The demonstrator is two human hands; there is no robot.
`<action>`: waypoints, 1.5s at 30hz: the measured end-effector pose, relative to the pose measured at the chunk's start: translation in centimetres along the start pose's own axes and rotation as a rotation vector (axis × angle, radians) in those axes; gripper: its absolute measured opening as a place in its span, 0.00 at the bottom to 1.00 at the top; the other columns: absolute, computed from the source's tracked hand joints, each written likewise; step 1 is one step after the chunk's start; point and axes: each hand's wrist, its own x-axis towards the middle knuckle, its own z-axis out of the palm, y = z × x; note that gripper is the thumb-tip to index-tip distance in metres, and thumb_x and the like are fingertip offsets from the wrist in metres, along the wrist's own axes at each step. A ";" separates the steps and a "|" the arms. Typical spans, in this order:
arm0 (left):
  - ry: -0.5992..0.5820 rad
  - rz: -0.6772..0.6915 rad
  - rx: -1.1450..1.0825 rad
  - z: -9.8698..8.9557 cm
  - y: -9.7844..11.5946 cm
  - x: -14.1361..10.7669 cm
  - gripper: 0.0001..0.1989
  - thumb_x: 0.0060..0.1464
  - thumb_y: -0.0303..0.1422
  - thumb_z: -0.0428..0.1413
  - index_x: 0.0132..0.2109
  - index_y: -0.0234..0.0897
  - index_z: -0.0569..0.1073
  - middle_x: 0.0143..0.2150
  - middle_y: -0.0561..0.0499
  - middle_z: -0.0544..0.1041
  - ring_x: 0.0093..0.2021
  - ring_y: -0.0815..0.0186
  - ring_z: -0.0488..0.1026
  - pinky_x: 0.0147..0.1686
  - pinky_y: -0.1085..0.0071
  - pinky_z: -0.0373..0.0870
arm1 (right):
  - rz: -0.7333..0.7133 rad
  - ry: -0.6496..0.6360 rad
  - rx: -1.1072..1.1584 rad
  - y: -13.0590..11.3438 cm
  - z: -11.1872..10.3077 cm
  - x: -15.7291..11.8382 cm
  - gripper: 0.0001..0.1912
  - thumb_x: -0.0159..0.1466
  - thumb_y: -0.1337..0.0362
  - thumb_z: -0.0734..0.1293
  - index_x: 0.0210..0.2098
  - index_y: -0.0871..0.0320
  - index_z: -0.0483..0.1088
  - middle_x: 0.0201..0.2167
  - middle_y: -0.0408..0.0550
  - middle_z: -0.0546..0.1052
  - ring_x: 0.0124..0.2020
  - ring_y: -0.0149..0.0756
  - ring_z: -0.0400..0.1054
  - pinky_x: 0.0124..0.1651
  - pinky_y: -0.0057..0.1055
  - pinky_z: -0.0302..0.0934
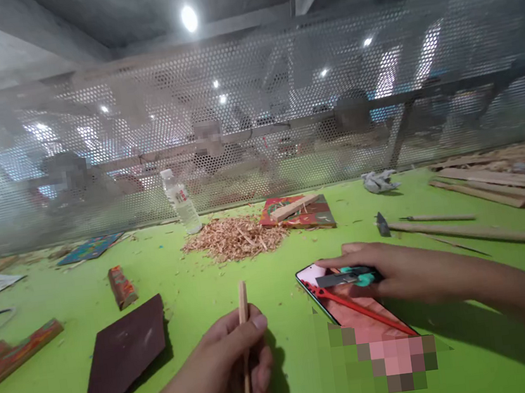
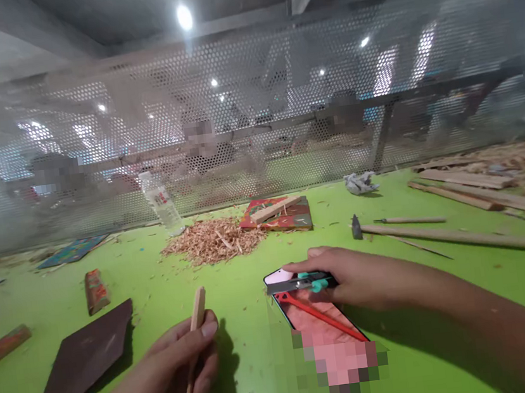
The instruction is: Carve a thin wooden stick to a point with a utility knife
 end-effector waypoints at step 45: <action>-0.004 -0.021 0.052 -0.6 -0.1 0.3 0.12 0.69 0.38 0.56 0.36 0.40 0.65 0.20 0.58 0.74 0.12 0.69 0.71 0.12 0.77 0.66 | -0.065 0.236 0.048 -0.7 0.2 0.6 0.19 0.67 0.45 0.67 0.37 0.51 0.82 0.37 0.53 0.83 0.36 0.51 0.77 0.37 0.41 0.69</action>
